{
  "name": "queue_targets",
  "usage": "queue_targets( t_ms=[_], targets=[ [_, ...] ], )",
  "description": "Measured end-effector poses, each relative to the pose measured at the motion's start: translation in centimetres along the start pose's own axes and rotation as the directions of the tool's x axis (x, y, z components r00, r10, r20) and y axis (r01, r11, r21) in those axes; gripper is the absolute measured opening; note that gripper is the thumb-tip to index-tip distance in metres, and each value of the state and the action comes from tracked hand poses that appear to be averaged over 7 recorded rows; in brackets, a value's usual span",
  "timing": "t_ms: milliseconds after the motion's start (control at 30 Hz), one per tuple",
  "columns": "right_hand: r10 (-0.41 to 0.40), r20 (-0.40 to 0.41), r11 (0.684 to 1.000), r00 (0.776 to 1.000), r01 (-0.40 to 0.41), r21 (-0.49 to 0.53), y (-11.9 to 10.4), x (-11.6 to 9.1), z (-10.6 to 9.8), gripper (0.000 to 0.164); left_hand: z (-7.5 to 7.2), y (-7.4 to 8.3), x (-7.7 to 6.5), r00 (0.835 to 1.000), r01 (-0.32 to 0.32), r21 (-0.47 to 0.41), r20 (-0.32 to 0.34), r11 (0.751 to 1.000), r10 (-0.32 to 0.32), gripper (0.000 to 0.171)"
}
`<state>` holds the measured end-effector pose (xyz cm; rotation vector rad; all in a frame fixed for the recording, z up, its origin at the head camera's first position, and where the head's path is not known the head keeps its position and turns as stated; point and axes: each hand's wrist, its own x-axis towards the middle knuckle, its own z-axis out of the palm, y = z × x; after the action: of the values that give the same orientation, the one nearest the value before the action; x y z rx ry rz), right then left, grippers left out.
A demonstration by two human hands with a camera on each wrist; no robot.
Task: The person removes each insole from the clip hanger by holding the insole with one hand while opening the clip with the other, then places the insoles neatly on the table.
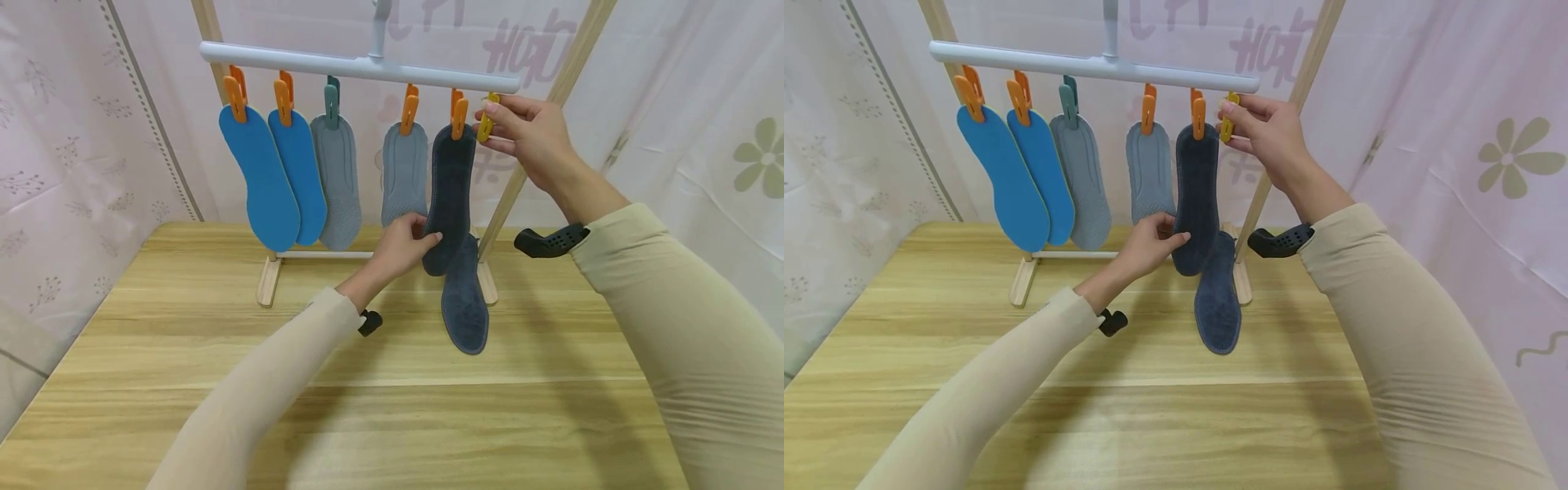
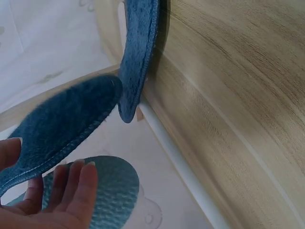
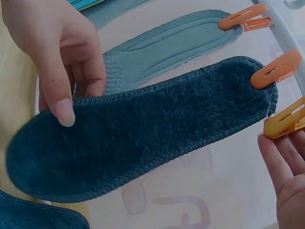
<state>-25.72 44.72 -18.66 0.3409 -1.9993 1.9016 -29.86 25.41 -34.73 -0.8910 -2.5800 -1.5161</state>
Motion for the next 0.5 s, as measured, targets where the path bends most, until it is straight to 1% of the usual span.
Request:
queue_targets(
  t_ms=[133, 233, 267, 300, 433, 467, 500],
  targets=[
    [-0.004, -0.004, 0.999, 1.000, 0.004, 0.051, 0.04, -0.16, -0.04, 0.050, 0.03, 0.10, -0.01, 1.000, 0.020, -0.020, 0.020, 1.000, -0.019, 0.042],
    [-0.008, -0.014, 0.997, 1.000, 0.009, 0.073, 0.03, -0.27, -0.02, 0.049, 0.00, 0.07, -0.02, 1.000, 0.001, -0.008, 0.026, 1.000, -0.001, 0.044],
    [-0.012, -0.017, 0.997, 1.000, 0.014, 0.076, 0.03, -0.32, -0.01, 0.048, -0.01, 0.06, -0.06, 1.000, -0.014, -0.008, 0.028, 1.000, 0.014, 0.045],
    [-0.017, -0.019, 0.997, 1.000, 0.019, 0.076, 0.01, -0.40, 0.00, 0.047, -0.02, 0.04, -0.08, 0.999, -0.036, -0.007, 0.033, 0.999, 0.036, 0.041],
    [-0.034, -0.030, 0.996, 0.999, 0.036, 0.077, -0.06, -0.68, 0.12, 0.042, -0.02, -0.10, -0.15, 0.991, -0.125, -0.033, 0.037, 0.992, 0.126, 0.019],
    [-0.031, -0.034, 0.996, 0.999, 0.033, 0.085, -0.14, -0.77, 0.18, 0.042, -0.02, -0.12, -0.17, 0.989, -0.140, -0.040, 0.039, 0.989, 0.141, 0.016],
    [-0.026, -0.038, 0.995, 0.999, 0.029, 0.094, -0.25, -0.87, 0.25, 0.043, -0.03, -0.12, -0.17, 0.988, -0.149, -0.047, 0.043, 0.988, 0.151, 0.018]
  ],
)
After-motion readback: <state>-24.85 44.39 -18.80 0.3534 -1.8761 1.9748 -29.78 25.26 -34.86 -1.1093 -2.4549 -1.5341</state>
